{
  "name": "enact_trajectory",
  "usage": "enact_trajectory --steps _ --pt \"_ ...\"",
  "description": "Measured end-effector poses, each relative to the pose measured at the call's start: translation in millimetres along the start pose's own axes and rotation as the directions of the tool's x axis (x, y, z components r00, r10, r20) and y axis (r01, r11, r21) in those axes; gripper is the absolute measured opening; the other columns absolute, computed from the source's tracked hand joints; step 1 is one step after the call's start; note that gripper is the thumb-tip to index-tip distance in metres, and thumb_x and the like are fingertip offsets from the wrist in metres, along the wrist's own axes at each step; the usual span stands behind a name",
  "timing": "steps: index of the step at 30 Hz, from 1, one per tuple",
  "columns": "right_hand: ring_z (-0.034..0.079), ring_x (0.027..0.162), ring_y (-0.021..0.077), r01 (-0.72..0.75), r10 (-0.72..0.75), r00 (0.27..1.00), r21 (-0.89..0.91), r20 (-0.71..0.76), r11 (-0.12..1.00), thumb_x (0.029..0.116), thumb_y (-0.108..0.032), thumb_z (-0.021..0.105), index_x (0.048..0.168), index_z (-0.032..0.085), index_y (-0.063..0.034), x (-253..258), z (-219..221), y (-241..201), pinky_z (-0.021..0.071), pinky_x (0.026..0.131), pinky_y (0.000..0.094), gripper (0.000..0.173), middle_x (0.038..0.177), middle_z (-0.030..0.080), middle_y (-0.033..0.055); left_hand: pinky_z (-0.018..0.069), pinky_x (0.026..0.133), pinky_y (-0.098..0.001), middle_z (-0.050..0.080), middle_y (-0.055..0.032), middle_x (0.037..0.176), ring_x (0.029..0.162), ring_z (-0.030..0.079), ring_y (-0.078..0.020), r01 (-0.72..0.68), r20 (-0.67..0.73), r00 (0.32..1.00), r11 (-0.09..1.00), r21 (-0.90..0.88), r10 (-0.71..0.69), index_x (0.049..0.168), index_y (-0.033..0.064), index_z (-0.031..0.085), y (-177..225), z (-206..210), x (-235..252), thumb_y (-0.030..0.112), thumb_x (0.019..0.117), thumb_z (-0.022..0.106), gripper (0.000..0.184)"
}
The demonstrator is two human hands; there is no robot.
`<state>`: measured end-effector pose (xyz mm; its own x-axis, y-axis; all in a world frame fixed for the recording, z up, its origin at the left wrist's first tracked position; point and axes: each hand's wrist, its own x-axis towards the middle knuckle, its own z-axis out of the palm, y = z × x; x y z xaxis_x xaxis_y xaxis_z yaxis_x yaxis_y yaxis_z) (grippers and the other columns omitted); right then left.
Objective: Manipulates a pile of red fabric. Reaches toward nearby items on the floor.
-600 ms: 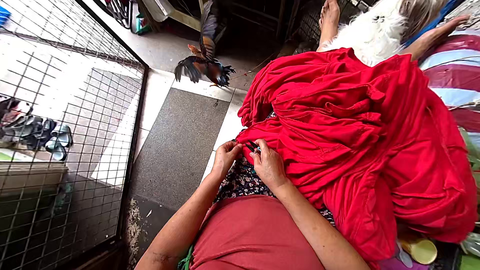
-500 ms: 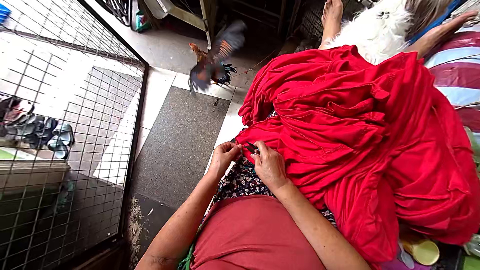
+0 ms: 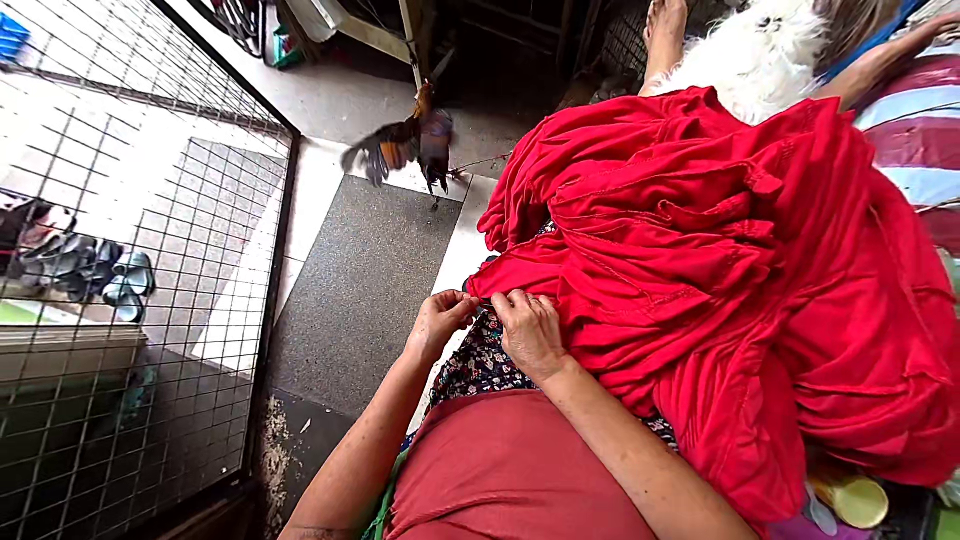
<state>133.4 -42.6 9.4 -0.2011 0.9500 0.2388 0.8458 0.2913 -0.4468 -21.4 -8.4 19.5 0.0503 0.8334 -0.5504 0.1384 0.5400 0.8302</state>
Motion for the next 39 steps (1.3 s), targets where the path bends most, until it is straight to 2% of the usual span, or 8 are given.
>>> enact_trajectory --steps 6,12,16,20,28,31,34,39 --pt "0.069 0.072 0.0360 0.033 -0.034 0.998 -0.013 -0.054 0.999 0.0822 0.006 0.067 0.095 0.075 -0.0017 2 9 1 0.0525 0.064 0.0474 0.017 0.079 0.068 0.0195 0.0506 0.061 -0.0180 0.061 0.0031 0.066 0.058 0.058 -0.0021 -0.003 -0.008 1.000 1.000 -0.012 0.003 0.084 0.0024 0.061 -1 2 -1 0.001 0.0993 0.061 0.015" --pt "0.069 0.070 0.0358 0.015 -0.015 1.000 -0.002 -0.007 1.000 0.0829 0.007 0.067 0.096 0.076 -0.0014 4 9 3 0.0529 0.062 0.0469 0.018 0.078 0.067 0.0193 0.0519 0.063 -0.0190 0.062 0.0022 0.068 0.061 0.060 -0.0032 -0.016 -0.011 1.000 1.000 -0.013 0.015 0.085 0.0022 0.061 -2 3 0 0.001 0.0991 0.061 0.014" --pt "0.071 0.078 0.0383 -0.059 0.054 0.997 0.091 0.055 0.994 0.0884 0.001 0.066 0.101 0.072 0.0036 6 2 5 0.0559 0.069 0.0513 0.014 0.085 0.070 0.0213 0.0503 0.063 -0.0186 0.062 0.0029 0.070 0.061 0.058 -0.0032 -0.017 -0.018 1.000 0.995 -0.096 0.016 0.087 0.0035 0.061 -2 -7 2 0.000 0.1002 0.057 0.015" --pt "0.073 0.084 0.0381 -0.061 0.061 0.998 0.200 0.008 0.978 0.0895 -0.003 0.068 0.110 0.070 0.0059 8 3 6 0.0577 0.074 0.0519 0.023 0.095 0.072 0.0223 0.0475 0.061 -0.0172 0.060 0.0048 0.067 0.059 0.055 -0.0017 -0.043 0.029 0.998 0.982 -0.184 0.049 0.084 0.0069 0.060 -3 -18 -1 -0.002 0.0998 0.052 0.020" --pt "0.072 0.082 0.0389 -0.034 0.032 0.999 0.133 0.013 0.990 0.0886 0.000 0.066 0.111 0.071 0.0058 15 10 1 0.0569 0.072 0.0511 0.024 0.093 0.071 0.0230 0.0466 0.060 -0.0161 0.060 0.0046 0.065 0.058 0.054 -0.0013 -0.058 0.019 0.998 0.962 -0.266 0.066 0.083 0.0078 0.060 -5 -12 -2 -0.004 0.1004 0.050 0.023" --pt "0.072 0.081 0.0393 -0.072 0.070 0.997 0.120 0.024 0.990 0.0877 0.000 0.067 0.109 0.070 0.0066 16 9 -3 0.0565 0.071 0.0513 0.022 0.091 0.070 0.0234 0.0469 0.060 -0.0167 0.060 0.0050 0.064 0.058 0.055 -0.0016 -0.068 0.032 0.996 0.964 -0.258 0.079 0.082 0.0081 0.060 -7 -10 -2 -0.004 0.0990 0.051 0.023" --pt "0.072 0.083 0.0402 -0.120 0.113 0.991 0.107 0.074 0.987 0.0904 -0.002 0.065 0.109 0.070 0.0075 20 6 -9 0.0562 0.072 0.0522 0.022 0.092 0.070 0.0241 0.0471 0.060 -0.0178 0.061 0.0060 0.066 0.059 0.055 -0.0013 -0.099 0.054 0.992 0.973 -0.206 0.113 0.081 0.0083 0.060 -10 -5 -5 -0.002 0.0973 0.054 0.020" --pt "0.071 0.078 0.0394 -0.117 0.111 0.991 0.079 0.075 0.990 0.0912 -0.001 0.063 0.106 0.070 0.0061 19 8 -11 0.0557 0.068 0.0510 0.018 0.087 0.069 0.0232 0.0477 0.061 -0.0190 0.061 0.0059 0.067 0.060 0.056 -0.0016 -0.148 0.046 0.987 0.977 -0.150 0.156 0.082 0.0083 0.060 -16 2 -5 0.000 0.0961 0.058 0.017"
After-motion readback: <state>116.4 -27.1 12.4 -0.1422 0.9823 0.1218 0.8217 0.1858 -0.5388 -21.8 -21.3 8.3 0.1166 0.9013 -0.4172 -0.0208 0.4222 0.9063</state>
